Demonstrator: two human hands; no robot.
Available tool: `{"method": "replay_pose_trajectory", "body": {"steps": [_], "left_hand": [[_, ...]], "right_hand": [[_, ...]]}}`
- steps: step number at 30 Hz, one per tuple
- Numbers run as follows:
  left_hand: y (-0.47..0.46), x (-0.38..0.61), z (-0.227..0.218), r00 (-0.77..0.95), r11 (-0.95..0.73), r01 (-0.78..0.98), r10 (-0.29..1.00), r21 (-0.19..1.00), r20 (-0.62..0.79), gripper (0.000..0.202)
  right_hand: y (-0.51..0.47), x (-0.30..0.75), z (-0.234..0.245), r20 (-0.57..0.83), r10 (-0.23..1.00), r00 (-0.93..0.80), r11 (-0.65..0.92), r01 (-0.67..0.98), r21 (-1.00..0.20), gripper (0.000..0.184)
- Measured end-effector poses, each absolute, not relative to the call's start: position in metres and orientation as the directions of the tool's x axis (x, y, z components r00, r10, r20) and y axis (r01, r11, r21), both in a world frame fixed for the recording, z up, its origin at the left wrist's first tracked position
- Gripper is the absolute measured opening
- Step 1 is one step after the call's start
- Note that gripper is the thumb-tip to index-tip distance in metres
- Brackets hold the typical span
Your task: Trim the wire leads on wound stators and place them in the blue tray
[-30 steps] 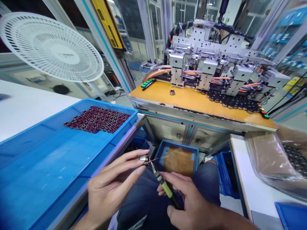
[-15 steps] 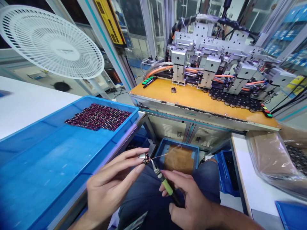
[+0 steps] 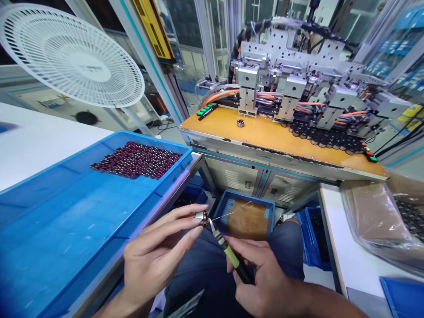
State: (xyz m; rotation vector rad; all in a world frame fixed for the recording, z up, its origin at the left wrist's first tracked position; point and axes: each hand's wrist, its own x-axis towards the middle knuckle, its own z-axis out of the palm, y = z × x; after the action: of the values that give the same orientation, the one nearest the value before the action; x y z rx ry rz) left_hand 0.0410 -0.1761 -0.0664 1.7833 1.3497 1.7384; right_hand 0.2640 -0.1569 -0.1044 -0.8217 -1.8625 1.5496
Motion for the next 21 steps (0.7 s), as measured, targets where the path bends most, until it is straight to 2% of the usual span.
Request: {"method": "replay_pose_trajectory", "body": {"steps": [5,10,15,21], "left_hand": [[-0.175,0.038,-0.071,-0.153,-0.574,0.313,0.756,0.757,0.636,0.034],[-0.173,0.042,-0.07,-0.244,-0.656,0.051,0.723,0.753,0.646,0.062],[-0.177,0.045,-0.07,-0.232,-0.663,0.064,0.717,0.746,0.657,0.068],[-0.182,0.044,-0.074,-0.194,-0.663,0.082,0.722,0.744,0.664,0.073]], "right_hand": [[-0.151,0.269,-0.093,0.088,0.781,-0.619,0.154,0.054,-0.987,0.064],[-0.15,0.279,-0.073,0.152,0.738,-0.658,0.198,-0.005,-0.98,0.074],[-0.154,0.278,-0.057,0.243,0.695,-0.677,0.199,-0.144,-0.969,0.075],[-0.154,0.277,-0.059,0.216,0.641,-0.736,0.143,-0.162,-0.976,0.073]]}}
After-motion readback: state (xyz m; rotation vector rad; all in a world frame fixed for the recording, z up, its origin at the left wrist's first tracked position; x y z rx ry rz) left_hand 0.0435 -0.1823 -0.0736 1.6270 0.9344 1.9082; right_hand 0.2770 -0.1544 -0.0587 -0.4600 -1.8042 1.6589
